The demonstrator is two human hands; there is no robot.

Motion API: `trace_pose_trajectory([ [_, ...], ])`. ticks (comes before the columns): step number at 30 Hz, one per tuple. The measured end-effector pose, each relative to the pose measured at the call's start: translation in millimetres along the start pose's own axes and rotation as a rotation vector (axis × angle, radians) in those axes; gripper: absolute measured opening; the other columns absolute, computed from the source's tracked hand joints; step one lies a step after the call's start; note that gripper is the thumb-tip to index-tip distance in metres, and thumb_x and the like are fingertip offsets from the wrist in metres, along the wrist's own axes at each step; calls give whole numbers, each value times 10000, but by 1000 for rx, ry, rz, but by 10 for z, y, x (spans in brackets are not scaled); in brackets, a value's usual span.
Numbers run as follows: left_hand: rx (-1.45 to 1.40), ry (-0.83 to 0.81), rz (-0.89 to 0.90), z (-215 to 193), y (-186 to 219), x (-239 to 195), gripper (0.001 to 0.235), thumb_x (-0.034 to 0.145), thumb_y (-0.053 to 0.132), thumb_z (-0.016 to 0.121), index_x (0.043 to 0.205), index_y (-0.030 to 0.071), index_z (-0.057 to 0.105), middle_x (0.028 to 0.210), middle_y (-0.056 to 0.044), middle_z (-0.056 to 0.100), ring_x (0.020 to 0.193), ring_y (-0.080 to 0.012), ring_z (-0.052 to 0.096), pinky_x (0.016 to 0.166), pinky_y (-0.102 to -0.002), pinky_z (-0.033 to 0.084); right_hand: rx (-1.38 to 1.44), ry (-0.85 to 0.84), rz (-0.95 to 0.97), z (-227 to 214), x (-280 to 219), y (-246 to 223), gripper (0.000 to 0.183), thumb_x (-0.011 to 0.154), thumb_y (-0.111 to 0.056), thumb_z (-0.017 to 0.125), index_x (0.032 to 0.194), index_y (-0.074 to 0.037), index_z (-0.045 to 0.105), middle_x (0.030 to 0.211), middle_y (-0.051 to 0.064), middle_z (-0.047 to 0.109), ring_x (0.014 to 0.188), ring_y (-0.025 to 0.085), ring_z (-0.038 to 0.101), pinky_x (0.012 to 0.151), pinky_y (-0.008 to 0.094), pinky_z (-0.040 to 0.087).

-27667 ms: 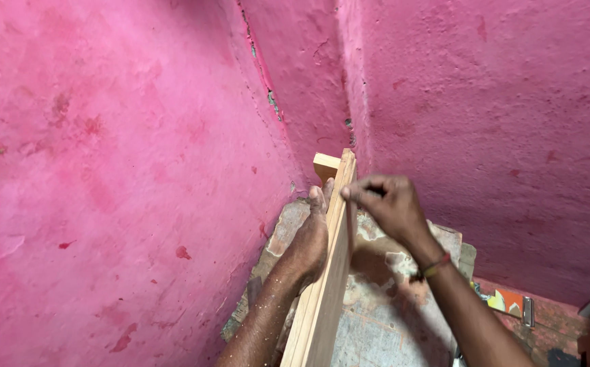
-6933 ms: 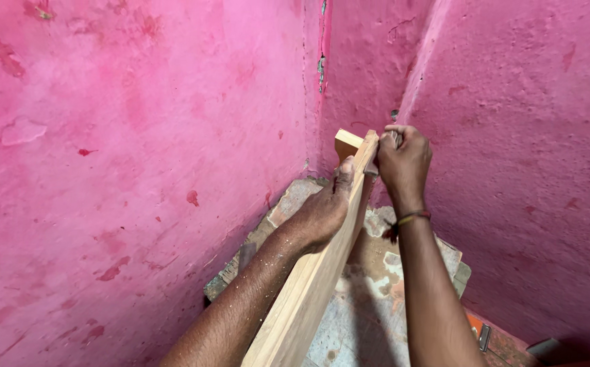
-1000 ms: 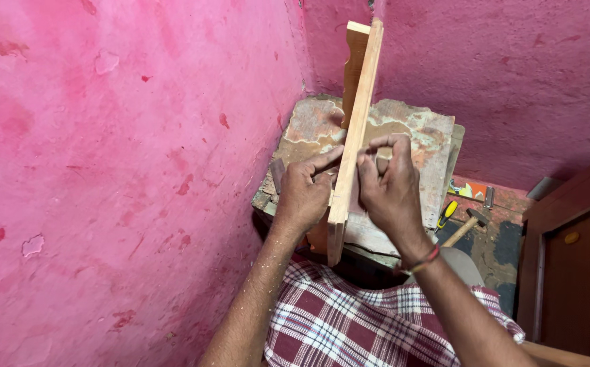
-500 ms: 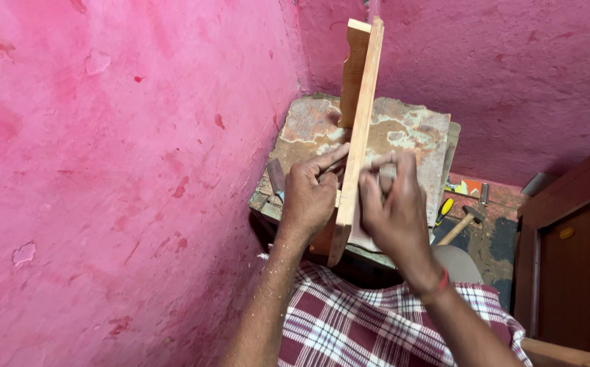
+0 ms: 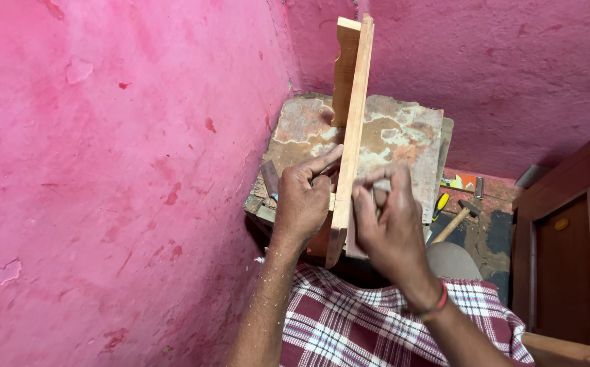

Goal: The person sands the edges and surfaces of a wooden board using a sanding block. They hold the board upright to sand the sides and then lay it flat to sand the face, smoothing the wood throughout the clip.

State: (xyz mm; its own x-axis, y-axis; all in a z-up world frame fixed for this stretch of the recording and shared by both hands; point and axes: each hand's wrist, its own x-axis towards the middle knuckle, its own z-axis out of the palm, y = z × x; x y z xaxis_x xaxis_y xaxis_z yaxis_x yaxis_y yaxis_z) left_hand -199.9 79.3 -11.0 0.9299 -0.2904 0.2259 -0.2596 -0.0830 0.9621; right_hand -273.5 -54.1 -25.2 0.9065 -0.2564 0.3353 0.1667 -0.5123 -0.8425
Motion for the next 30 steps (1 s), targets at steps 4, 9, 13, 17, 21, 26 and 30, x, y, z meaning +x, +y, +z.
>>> trace_pose_trajectory([
  [4,10,-6,-5,-7,17,-11,558,838,-136,435,1324,16,662,1344,-175,690,1258,-196,658,1084,-312,512,41,14,-26,10,74,-6,125,1025,-82,519,1092,-65,415,586,-17,585,392,49,446,316,248,295],
  [9,-65,-25,-41,-8,6,12,537,866,-119,423,1332,17,652,1320,-178,714,1220,-202,695,1080,-314,535,76,26,-90,-45,327,-33,185,1026,-78,553,1126,-53,399,588,53,646,469,38,575,406,221,395],
  [13,2,-13,-15,11,-21,3,556,842,-129,425,1323,10,666,1339,-169,702,1233,-195,677,1080,-305,514,51,21,-92,-23,0,-66,151,1030,-70,545,1105,-48,415,656,63,656,504,65,604,409,209,427],
  [17,-14,-18,-18,3,-32,-2,554,841,-137,427,1326,-2,658,1362,-170,683,1258,-203,661,1094,-316,506,58,24,-19,-7,-10,-74,163,1017,-78,553,1094,-44,414,604,48,638,439,83,535,380,242,340],
  [21,-166,-43,-102,-24,-35,8,521,887,-116,411,1347,-1,626,1342,-181,687,1247,-218,677,1091,-332,541,151,51,-71,11,244,-61,179,1024,-87,566,1095,-45,407,580,24,615,474,35,562,402,218,363],
  [26,-115,-35,-52,-2,-29,40,534,873,-135,415,1349,-22,628,1333,-187,693,1232,-218,677,1086,-321,529,92,83,15,39,-102,-94,167,1020,-97,593,1061,-62,435,546,58,586,440,90,505,390,262,316],
  [30,-100,-31,-69,-7,-27,25,547,861,-147,405,1348,-34,627,1324,-190,699,1226,-217,681,1088,-315,524,168,62,10,32,35,-68,139,1024,-86,541,1064,-69,408,673,-29,658,488,39,591,369,220,398],
])
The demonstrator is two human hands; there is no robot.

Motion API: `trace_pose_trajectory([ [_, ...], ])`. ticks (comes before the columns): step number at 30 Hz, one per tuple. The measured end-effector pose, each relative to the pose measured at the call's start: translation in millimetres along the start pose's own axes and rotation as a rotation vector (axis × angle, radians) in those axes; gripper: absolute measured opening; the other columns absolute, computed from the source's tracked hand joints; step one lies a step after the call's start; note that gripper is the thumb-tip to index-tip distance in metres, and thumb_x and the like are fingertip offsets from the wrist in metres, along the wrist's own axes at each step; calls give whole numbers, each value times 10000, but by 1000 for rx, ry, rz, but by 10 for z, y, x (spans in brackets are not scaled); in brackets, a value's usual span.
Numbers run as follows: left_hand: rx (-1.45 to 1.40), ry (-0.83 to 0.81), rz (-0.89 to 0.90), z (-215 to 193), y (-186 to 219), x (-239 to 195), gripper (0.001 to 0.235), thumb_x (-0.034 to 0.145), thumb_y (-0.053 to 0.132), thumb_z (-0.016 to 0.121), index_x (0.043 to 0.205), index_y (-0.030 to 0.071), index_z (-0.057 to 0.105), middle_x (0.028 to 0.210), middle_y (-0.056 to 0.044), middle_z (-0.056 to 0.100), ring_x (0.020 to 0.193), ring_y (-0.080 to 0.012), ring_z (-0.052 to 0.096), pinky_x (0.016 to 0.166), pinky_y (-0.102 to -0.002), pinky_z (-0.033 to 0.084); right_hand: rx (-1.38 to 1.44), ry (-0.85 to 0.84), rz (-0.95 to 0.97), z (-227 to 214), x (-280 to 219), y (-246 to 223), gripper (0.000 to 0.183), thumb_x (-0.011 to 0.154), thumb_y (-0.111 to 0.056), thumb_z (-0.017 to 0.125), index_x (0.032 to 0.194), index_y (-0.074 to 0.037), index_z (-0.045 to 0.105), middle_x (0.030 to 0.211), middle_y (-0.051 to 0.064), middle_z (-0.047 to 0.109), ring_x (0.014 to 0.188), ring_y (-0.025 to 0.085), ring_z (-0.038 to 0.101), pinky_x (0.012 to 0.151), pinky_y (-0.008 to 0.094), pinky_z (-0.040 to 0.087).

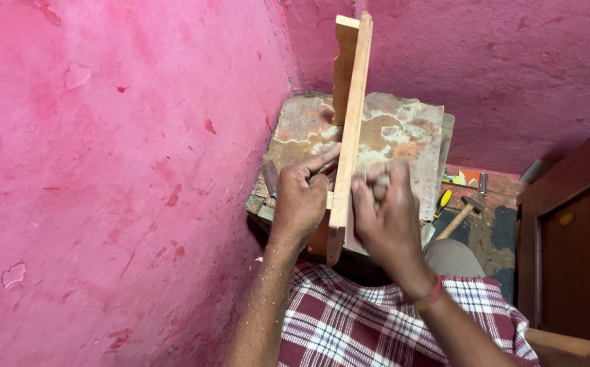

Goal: The person sands the edges and surfaces of a wooden board using a sanding block. They hold the board upright to sand the sides and then lay it flat to sand the face, smoothing the wood throughout the clip.

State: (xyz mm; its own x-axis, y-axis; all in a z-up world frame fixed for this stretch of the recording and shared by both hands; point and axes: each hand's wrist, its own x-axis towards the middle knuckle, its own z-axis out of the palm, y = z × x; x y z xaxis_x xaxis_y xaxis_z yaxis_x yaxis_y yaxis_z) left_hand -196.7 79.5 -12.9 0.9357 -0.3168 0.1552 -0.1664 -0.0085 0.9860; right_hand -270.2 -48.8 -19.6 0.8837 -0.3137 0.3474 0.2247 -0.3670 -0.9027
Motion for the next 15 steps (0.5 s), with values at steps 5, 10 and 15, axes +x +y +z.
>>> trace_pose_trajectory([
  [5,-69,-1,-14,-8,16,-17,521,891,-128,407,1361,-29,610,1343,-187,684,1242,-208,673,1091,-309,521,-47,-6,-63,-4,279,35,158,1033,-81,551,1055,-64,395,572,1,540,464,53,509,397,233,341],
  [10,3,11,-26,16,34,-23,518,889,-122,427,1356,-14,624,1333,-181,697,1231,-208,677,1073,-311,528,-117,-11,-54,9,-156,82,145,1033,-95,549,1014,-82,406,593,-17,492,448,65,446,376,238,309],
  [15,-40,0,-11,11,22,-17,531,882,-125,412,1354,-1,621,1336,-170,695,1245,-211,676,1091,-318,527,-97,1,-61,24,207,165,152,1048,-105,540,1040,-82,389,599,-30,502,461,55,477,372,217,320],
])
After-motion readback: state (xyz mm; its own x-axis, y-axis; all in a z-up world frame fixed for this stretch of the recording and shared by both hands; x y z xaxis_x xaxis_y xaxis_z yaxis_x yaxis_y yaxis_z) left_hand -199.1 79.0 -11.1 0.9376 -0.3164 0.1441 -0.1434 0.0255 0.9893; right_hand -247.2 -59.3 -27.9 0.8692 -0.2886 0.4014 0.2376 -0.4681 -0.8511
